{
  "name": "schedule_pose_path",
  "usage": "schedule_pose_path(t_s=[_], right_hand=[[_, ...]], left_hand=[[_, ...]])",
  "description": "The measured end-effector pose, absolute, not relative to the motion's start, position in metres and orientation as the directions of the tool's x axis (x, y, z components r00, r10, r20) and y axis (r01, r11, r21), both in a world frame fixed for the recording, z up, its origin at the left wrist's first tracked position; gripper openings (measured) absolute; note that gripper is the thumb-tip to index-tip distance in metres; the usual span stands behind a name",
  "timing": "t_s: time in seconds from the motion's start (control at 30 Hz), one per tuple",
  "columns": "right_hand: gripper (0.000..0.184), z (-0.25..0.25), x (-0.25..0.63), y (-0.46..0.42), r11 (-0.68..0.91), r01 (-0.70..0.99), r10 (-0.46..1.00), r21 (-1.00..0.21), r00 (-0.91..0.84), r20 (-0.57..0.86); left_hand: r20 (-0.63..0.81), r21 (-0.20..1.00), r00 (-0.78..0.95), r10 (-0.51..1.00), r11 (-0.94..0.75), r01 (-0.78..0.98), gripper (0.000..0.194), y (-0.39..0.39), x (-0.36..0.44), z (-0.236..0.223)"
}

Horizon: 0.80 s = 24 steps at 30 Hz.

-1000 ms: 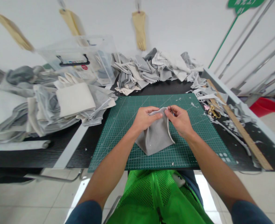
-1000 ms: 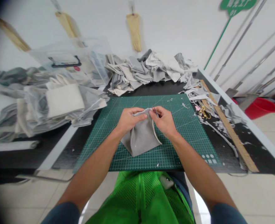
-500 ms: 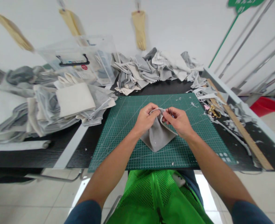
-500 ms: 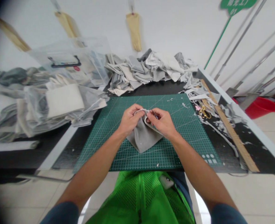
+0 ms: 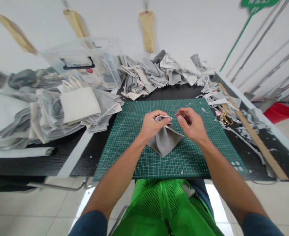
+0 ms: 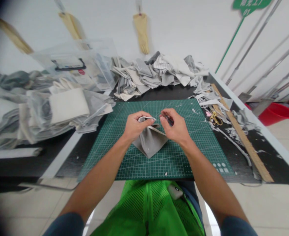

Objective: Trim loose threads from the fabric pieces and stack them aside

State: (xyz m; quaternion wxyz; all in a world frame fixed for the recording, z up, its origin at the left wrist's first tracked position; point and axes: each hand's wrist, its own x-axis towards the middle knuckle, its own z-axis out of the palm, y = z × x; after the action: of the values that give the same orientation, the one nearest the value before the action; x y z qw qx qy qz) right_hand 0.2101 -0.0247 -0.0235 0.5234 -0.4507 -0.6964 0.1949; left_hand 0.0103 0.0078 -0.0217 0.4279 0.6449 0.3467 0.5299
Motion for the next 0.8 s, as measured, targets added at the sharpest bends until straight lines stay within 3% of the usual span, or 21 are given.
schedule_pose_path(t_s=[0.17, 0.47, 0.8], right_hand=[[0.028, -0.019, 0.216, -0.021, 0.633, 0.488, 0.748, -0.601, -0.188, 0.637], [0.031, -0.024, 0.210, -0.026, 0.532, 0.455, 0.831, -0.714, -0.115, 0.545], [0.026, -0.019, 0.209, -0.029, 0.686, 0.460, 0.703, -0.564, -0.220, 0.676]], left_hand=[[0.457, 0.875, 0.255, 0.852, -0.482, 0.045, 0.011, 0.009, 0.005, -0.019], [0.525, 0.847, 0.193, 0.829, -0.530, -0.032, 0.023, 0.016, 0.007, -0.030], [0.532, 0.842, 0.179, 0.828, -0.539, -0.009, 0.018, 0.013, 0.008, -0.030]])
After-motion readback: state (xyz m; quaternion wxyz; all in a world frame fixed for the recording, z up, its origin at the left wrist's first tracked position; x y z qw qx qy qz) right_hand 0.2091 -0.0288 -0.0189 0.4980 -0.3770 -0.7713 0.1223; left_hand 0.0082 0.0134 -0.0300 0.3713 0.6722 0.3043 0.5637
